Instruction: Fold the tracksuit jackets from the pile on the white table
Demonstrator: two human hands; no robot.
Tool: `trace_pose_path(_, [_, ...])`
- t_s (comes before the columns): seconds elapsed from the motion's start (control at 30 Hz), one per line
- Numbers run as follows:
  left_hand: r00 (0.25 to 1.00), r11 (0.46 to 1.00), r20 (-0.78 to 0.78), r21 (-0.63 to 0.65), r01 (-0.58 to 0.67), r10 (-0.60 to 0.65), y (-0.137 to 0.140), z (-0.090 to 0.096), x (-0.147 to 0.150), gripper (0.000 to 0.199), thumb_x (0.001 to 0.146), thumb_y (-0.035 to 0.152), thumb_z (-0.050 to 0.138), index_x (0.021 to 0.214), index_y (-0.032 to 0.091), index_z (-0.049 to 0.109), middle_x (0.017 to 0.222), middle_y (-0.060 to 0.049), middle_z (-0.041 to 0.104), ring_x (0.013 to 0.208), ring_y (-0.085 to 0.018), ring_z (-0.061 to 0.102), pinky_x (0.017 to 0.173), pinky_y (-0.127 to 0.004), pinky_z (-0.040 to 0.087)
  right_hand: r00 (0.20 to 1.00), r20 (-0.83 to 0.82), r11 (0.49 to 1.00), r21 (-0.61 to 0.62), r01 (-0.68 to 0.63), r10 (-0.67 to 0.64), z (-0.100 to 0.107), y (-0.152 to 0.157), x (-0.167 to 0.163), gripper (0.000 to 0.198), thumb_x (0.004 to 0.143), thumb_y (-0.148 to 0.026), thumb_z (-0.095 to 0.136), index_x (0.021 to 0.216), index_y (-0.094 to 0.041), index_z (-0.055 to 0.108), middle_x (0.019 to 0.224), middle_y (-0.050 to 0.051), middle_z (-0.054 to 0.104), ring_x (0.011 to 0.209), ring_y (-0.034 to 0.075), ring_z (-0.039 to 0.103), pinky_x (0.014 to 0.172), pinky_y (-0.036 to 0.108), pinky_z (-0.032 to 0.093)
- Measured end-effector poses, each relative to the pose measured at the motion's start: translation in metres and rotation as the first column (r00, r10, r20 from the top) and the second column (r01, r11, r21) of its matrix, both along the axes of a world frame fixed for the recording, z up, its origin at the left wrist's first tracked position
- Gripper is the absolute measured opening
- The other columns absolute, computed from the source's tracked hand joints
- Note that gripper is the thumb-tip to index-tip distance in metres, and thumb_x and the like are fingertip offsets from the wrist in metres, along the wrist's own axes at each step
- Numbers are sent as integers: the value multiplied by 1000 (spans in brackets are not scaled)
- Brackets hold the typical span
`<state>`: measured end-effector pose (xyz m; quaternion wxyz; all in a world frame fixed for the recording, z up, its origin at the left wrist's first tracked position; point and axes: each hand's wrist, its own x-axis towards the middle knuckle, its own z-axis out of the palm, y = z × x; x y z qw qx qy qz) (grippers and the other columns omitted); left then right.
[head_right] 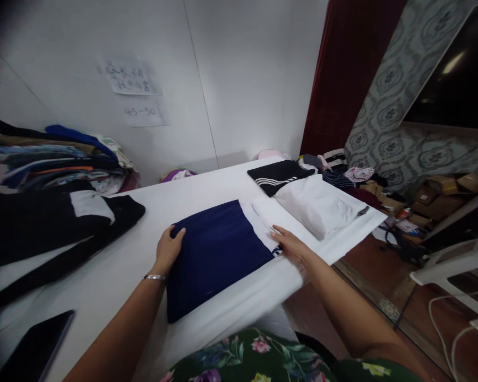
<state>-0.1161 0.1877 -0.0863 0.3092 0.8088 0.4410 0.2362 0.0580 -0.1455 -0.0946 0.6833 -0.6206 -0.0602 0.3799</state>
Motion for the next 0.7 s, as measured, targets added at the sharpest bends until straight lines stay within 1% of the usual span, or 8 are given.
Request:
trace_pose_path(0.07, [999, 995, 5, -95, -39, 39, 2, -2, -6, 65, 82, 47, 55, 136, 12, 48, 136, -18, 56, 127, -31, 51, 107, -46, 42, 1000, -5, 1000, 17, -23, 24, 0, -4, -7, 86, 75, -37, 77, 148, -25, 32, 123, 11, 63, 90, 22, 67, 56, 32, 60])
trace_pose_path(0.17, [997, 977, 42, -204, -59, 68, 0, -4, -19, 71, 78, 46, 62, 138, 12, 45, 135, -19, 57, 124, -33, 55, 103, -47, 45, 1000, 9, 1000, 11, -21, 21, -3, -5, -14, 99, 71, -36, 80, 152, -28, 23, 129, 12, 57, 91, 22, 66, 60, 36, 62])
trace_pose_path(0.27, [991, 933, 99, -355, -51, 92, -3, -4, -32, 79, 78, 44, 63, 144, 10, 36, 140, -21, 52, 121, -29, 58, 100, -41, 49, 997, 68, 998, -45, 50, -47, -7, 0, -17, 100, 68, -32, 82, 151, -30, 26, 140, 14, 45, 93, 21, 64, 60, 33, 62])
trace_pose_path(0.33, [989, 901, 111, -432, -35, 92, -3, -1, -38, 84, 78, 45, 64, 146, 9, 33, 133, -22, 58, 112, -28, 64, 95, -38, 52, 989, 107, 992, -55, 110, -104, -8, 5, -18, 95, 67, -27, 80, 149, -30, 32, 140, 15, 44, 83, 18, 64, 54, 29, 59])
trace_pose_path(0.4, [994, 889, 92, -457, -14, 63, -3, 2, -41, 84, 75, 45, 69, 144, 10, 37, 116, -19, 69, 99, -27, 69, 87, -38, 56, 976, 134, 984, -26, 174, -169, -8, 11, -17, 90, 67, -23, 78, 147, -29, 37, 130, 13, 51, 67, 12, 60, 47, 25, 54])
trace_pose_path(0.47, [995, 889, 86, -458, -3, 48, -3, 4, -41, 79, 73, 40, 72, 141, 12, 41, 103, -14, 73, 90, -25, 72, 80, -37, 58, 962, 145, 972, 20, 233, -233, -6, 15, -17, 87, 66, -19, 75, 145, -29, 40, 116, 9, 58, 56, 8, 55, 42, 23, 49])
trace_pose_path(0.6, [988, 878, 131, -479, -6, 78, -9, 6, -37, 75, 76, 34, 70, 142, 15, 40, 113, -15, 69, 90, -23, 71, 80, -35, 59, 954, 71, 957, 44, 287, -290, -5, 16, -18, 87, 65, -16, 73, 145, -22, 39, 95, 5, 60, 52, 9, 52, 38, 21, 44])
trace_pose_path(0.7, [988, 887, 119, -462, -28, 94, -15, 8, -37, 79, 76, 38, 69, 145, 14, 36, 123, -17, 65, 99, -25, 69, 87, -37, 57, 961, 41, 962, 13, 273, -273, -4, 8, -21, 91, 69, -19, 76, 149, -21, 32, 93, 5, 60, 55, 10, 54, 42, 22, 48])
